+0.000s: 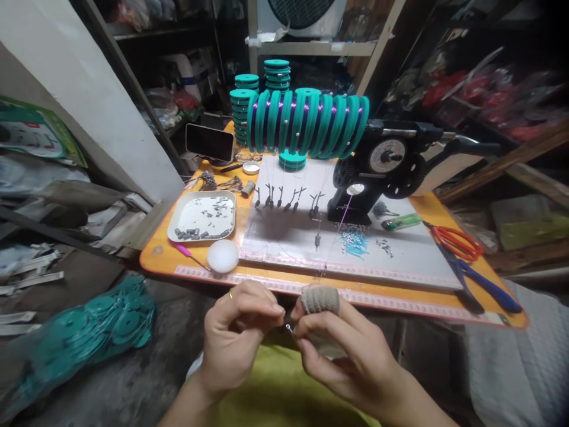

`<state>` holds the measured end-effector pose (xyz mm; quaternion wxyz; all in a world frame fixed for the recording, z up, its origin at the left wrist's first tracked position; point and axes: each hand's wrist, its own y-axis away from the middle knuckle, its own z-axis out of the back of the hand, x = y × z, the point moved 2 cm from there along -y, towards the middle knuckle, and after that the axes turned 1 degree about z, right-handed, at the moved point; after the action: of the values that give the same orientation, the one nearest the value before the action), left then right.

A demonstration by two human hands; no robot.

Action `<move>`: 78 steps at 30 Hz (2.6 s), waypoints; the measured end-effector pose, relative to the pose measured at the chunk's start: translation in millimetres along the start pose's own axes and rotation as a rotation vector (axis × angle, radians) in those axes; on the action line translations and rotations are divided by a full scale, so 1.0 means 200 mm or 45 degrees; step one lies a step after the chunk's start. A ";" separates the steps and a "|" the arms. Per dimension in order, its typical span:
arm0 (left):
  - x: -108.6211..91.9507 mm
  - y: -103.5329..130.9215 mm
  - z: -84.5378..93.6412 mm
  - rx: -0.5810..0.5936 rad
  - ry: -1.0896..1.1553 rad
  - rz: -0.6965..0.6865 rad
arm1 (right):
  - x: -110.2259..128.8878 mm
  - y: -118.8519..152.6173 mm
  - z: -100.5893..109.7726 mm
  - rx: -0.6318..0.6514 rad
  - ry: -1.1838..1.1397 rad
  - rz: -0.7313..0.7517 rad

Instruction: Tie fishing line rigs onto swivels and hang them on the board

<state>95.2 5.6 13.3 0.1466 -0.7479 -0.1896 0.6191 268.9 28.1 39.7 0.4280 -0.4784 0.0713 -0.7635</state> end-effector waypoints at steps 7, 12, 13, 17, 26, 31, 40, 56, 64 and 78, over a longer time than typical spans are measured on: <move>-0.01 0.03 0.02 -0.032 -0.018 0.022 | 0.04 -0.04 0.00 -0.065 0.042 -0.001; -0.04 0.05 0.02 -0.002 -0.197 0.041 | 0.04 -0.03 0.00 -0.134 0.056 -0.043; -0.05 0.05 0.01 0.021 -0.239 0.027 | 0.04 -0.03 0.00 -0.151 0.065 -0.046; -0.08 0.04 -0.02 0.103 -0.410 -0.078 | 0.05 -0.04 0.01 -0.211 0.133 -0.054; -0.07 0.03 -0.08 0.081 -0.569 -0.057 | 0.04 0.00 0.02 -0.242 0.219 -0.042; -0.08 0.01 -0.10 0.085 -0.552 0.025 | 0.04 0.00 0.03 -0.249 0.218 -0.053; -0.02 0.02 -0.17 0.033 -0.056 0.355 | 0.03 0.02 -0.01 -0.353 0.214 -0.089; -0.06 0.03 -0.11 0.100 -0.311 0.362 | 0.02 0.03 -0.03 -0.308 0.147 -0.115; -0.10 0.04 -0.07 0.070 -0.306 0.354 | 0.04 0.00 -0.07 -0.257 0.156 -0.054; -0.07 0.01 0.01 -0.091 -0.193 0.158 | 0.01 -0.01 -0.06 -0.306 -0.104 -0.232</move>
<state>90.7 -3.1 24.0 0.0665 -0.7140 -0.1754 0.6745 258.1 23.8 34.8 0.2992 -0.5612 0.1008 -0.7651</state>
